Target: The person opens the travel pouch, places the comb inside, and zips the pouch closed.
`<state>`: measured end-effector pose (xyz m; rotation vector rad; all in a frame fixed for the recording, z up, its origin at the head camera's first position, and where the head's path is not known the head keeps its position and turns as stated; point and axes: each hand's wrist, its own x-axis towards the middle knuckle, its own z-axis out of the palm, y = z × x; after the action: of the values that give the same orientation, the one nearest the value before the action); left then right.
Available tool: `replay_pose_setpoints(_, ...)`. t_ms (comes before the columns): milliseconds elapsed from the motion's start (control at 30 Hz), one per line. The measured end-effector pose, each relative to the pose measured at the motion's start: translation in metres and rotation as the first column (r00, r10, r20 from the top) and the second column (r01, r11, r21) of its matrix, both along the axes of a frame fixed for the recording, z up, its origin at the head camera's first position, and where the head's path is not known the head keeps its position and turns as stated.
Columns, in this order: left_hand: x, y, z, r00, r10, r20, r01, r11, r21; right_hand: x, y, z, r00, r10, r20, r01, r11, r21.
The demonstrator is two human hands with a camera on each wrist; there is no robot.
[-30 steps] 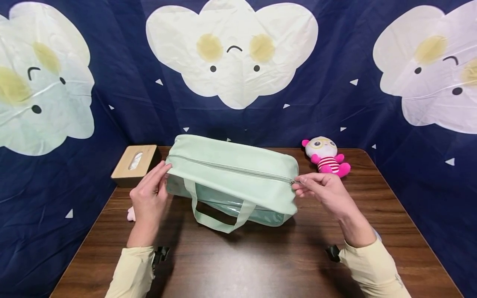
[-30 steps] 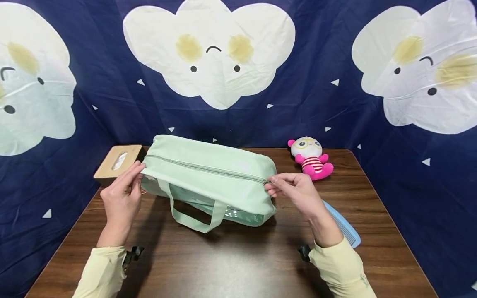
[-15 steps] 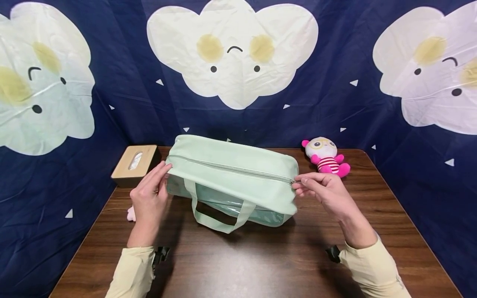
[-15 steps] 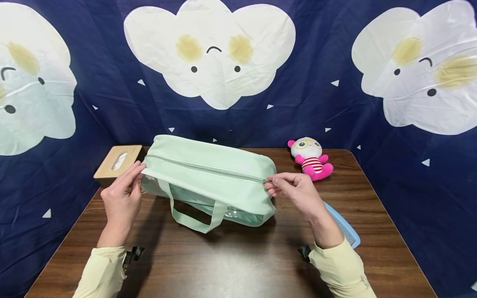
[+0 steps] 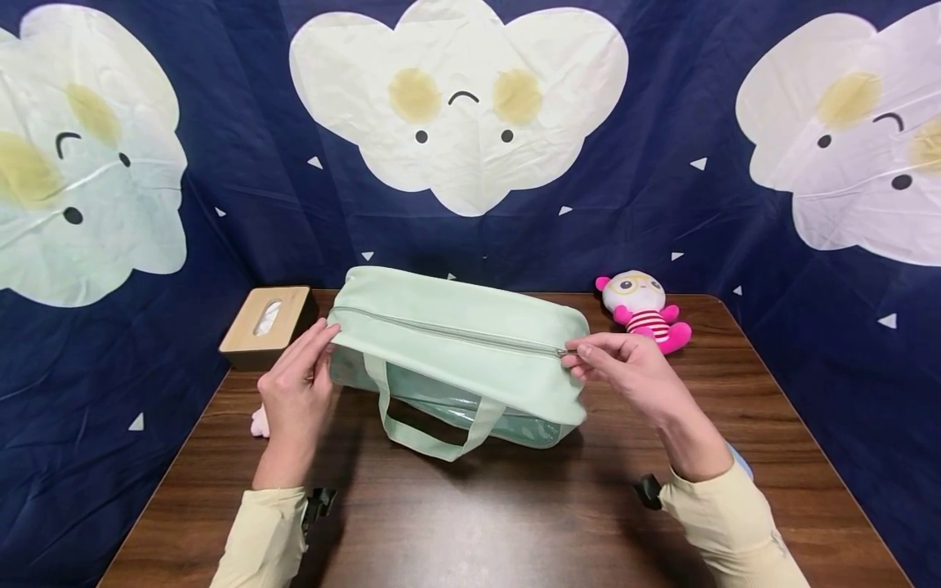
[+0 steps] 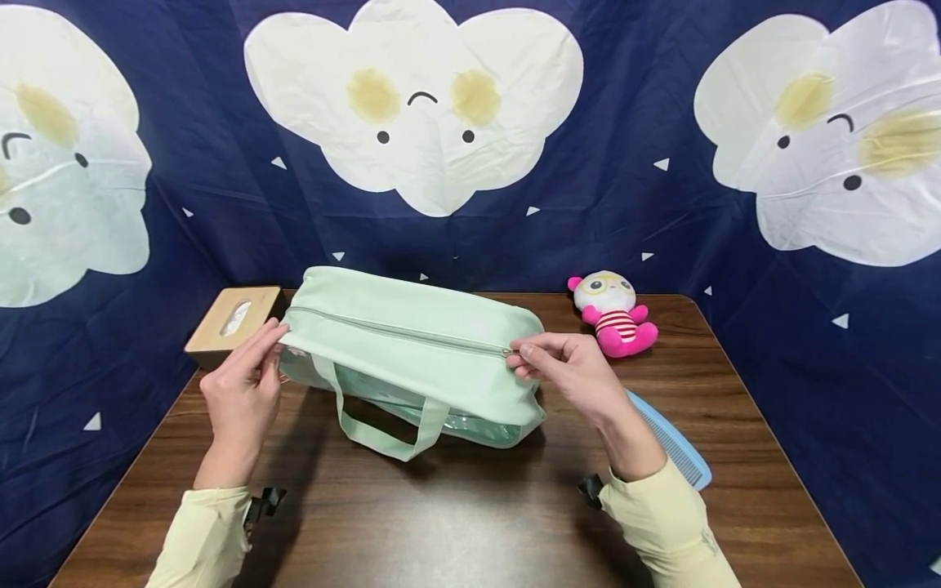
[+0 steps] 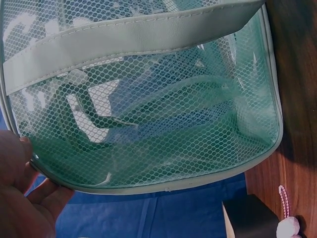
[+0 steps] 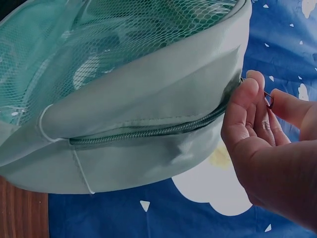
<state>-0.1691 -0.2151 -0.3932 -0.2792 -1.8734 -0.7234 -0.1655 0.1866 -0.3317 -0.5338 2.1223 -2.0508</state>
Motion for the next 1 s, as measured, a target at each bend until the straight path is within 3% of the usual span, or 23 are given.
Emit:
replay_pose_setpoints(133,0.000,0.000,0.000,1.000,0.003,0.003,-0.003,1.000,-0.003,-0.001,-0.005,0.005,1.000,0.009,-0.016,-0.009,0.999,0.045)
replay_pose_setpoints(1000,0.000,0.004,-0.003,1.000,0.010,-0.001,-0.010,0.999,0.050,-0.008,-0.028,0.018,0.998,0.053,0.040,-0.057,0.994,0.090)
